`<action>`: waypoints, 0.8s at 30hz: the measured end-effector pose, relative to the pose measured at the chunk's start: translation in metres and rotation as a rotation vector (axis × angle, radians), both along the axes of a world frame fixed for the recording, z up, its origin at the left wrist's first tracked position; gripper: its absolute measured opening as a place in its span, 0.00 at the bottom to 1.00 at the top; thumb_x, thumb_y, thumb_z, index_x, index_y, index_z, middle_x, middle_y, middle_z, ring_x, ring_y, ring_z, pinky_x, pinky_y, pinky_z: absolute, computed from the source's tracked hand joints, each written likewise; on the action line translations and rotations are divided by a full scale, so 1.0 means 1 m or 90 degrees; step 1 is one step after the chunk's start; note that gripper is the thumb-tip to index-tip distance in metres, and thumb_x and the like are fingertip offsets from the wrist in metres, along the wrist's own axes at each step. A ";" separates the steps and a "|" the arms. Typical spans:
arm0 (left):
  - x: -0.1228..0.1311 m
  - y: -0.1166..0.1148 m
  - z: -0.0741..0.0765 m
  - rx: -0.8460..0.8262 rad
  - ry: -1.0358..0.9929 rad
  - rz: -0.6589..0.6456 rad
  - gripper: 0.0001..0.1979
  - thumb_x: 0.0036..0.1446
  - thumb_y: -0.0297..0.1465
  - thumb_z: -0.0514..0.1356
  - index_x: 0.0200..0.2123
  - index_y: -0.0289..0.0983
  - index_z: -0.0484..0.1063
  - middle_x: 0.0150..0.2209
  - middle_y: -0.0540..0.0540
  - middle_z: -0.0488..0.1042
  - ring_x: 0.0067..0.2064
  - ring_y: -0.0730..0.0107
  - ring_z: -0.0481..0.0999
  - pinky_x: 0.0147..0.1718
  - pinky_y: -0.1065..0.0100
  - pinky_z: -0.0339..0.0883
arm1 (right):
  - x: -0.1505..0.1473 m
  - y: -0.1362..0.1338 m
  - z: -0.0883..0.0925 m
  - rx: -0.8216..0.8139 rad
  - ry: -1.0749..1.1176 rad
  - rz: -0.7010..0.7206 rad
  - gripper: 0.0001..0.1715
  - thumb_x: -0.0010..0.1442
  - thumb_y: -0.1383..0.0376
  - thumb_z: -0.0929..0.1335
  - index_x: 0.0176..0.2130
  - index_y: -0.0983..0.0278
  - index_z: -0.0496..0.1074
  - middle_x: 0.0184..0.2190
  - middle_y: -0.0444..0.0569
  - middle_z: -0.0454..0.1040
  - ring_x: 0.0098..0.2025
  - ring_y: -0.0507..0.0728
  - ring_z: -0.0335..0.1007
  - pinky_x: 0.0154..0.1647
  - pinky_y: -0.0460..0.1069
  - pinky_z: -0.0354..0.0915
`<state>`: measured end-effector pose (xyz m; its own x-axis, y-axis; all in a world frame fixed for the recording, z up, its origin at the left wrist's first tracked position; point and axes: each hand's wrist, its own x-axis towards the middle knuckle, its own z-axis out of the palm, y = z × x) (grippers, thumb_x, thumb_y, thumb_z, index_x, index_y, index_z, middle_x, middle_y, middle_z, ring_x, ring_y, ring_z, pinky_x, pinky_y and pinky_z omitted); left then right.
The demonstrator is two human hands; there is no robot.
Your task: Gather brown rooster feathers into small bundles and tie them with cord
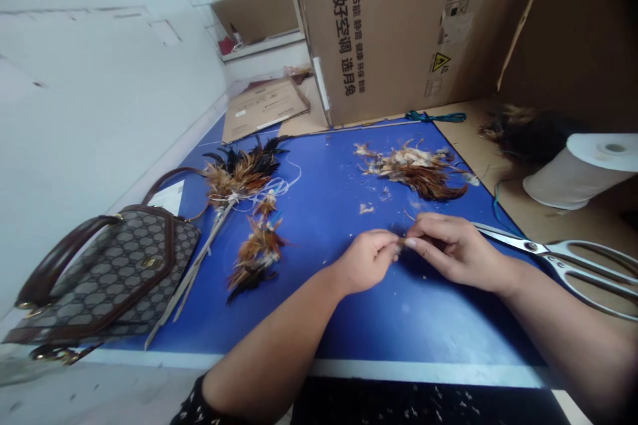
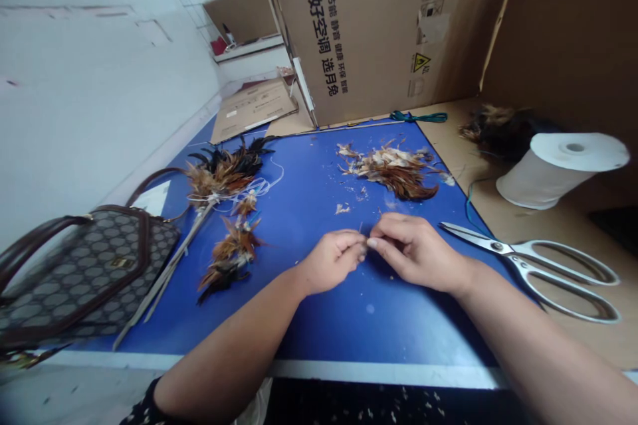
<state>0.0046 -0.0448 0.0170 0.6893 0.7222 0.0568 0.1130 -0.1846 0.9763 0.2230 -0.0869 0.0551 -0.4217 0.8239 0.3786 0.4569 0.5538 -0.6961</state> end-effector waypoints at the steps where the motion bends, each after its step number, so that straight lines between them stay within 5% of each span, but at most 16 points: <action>1: -0.001 -0.002 0.002 0.044 0.021 -0.039 0.14 0.68 0.35 0.58 0.30 0.35 0.72 0.30 0.48 0.69 0.30 0.74 0.68 0.31 0.68 0.65 | 0.000 0.001 -0.001 -0.006 0.002 0.019 0.11 0.71 0.63 0.68 0.36 0.62 0.76 0.28 0.46 0.74 0.31 0.53 0.69 0.35 0.48 0.64; 4: -0.002 -0.009 0.008 0.031 0.033 -0.116 0.13 0.68 0.35 0.57 0.32 0.34 0.73 0.34 0.46 0.71 0.32 0.73 0.69 0.35 0.67 0.67 | 0.000 0.005 -0.008 -0.041 0.017 0.006 0.13 0.71 0.61 0.68 0.34 0.62 0.75 0.28 0.46 0.75 0.30 0.53 0.70 0.35 0.48 0.65; 7: -0.001 -0.010 0.011 -0.129 -0.029 -0.118 0.16 0.69 0.41 0.59 0.38 0.33 0.75 0.34 0.47 0.70 0.30 0.76 0.67 0.32 0.68 0.65 | 0.004 0.009 -0.014 -0.076 0.033 -0.064 0.15 0.71 0.59 0.68 0.34 0.63 0.76 0.28 0.46 0.76 0.29 0.53 0.70 0.33 0.48 0.65; 10: 0.001 -0.005 0.011 -0.225 -0.108 -0.022 0.22 0.66 0.48 0.61 0.42 0.32 0.74 0.30 0.50 0.68 0.24 0.79 0.64 0.25 0.71 0.61 | 0.006 0.010 -0.019 -0.067 0.016 -0.103 0.16 0.73 0.58 0.67 0.35 0.63 0.75 0.28 0.46 0.75 0.29 0.53 0.68 0.33 0.48 0.64; 13: 0.003 -0.001 0.007 -0.211 -0.112 0.096 0.21 0.66 0.49 0.59 0.41 0.35 0.72 0.28 0.52 0.69 0.20 0.78 0.65 0.20 0.71 0.60 | 0.000 0.008 -0.021 -0.020 -0.044 -0.070 0.14 0.74 0.60 0.65 0.37 0.62 0.74 0.29 0.46 0.74 0.30 0.53 0.68 0.35 0.48 0.64; 15: 0.003 0.000 0.003 -0.156 -0.060 0.146 0.19 0.69 0.48 0.56 0.38 0.37 0.71 0.24 0.53 0.68 0.19 0.75 0.65 0.20 0.70 0.61 | -0.007 0.005 -0.020 0.015 -0.105 -0.007 0.12 0.74 0.63 0.63 0.39 0.62 0.74 0.30 0.47 0.73 0.32 0.54 0.69 0.37 0.49 0.65; 18: 0.002 -0.002 -0.002 0.084 0.047 0.177 0.15 0.70 0.39 0.55 0.32 0.38 0.70 0.25 0.48 0.70 0.26 0.69 0.70 0.31 0.65 0.68 | -0.014 0.001 -0.018 0.063 -0.162 0.074 0.12 0.74 0.66 0.61 0.42 0.62 0.73 0.35 0.51 0.75 0.36 0.56 0.71 0.38 0.50 0.65; 21: 0.000 -0.004 -0.001 0.297 0.122 0.068 0.10 0.65 0.28 0.55 0.31 0.38 0.72 0.32 0.42 0.75 0.36 0.60 0.74 0.42 0.58 0.70 | -0.010 0.003 -0.017 0.076 -0.135 0.057 0.12 0.73 0.66 0.62 0.38 0.61 0.72 0.32 0.49 0.73 0.34 0.55 0.69 0.37 0.50 0.64; 24: -0.002 -0.006 0.005 0.326 0.100 -0.065 0.10 0.66 0.26 0.54 0.34 0.38 0.74 0.34 0.42 0.75 0.39 0.60 0.75 0.45 0.59 0.70 | -0.002 0.009 -0.016 0.024 -0.056 -0.011 0.16 0.74 0.63 0.64 0.33 0.61 0.71 0.27 0.46 0.71 0.29 0.53 0.66 0.34 0.48 0.64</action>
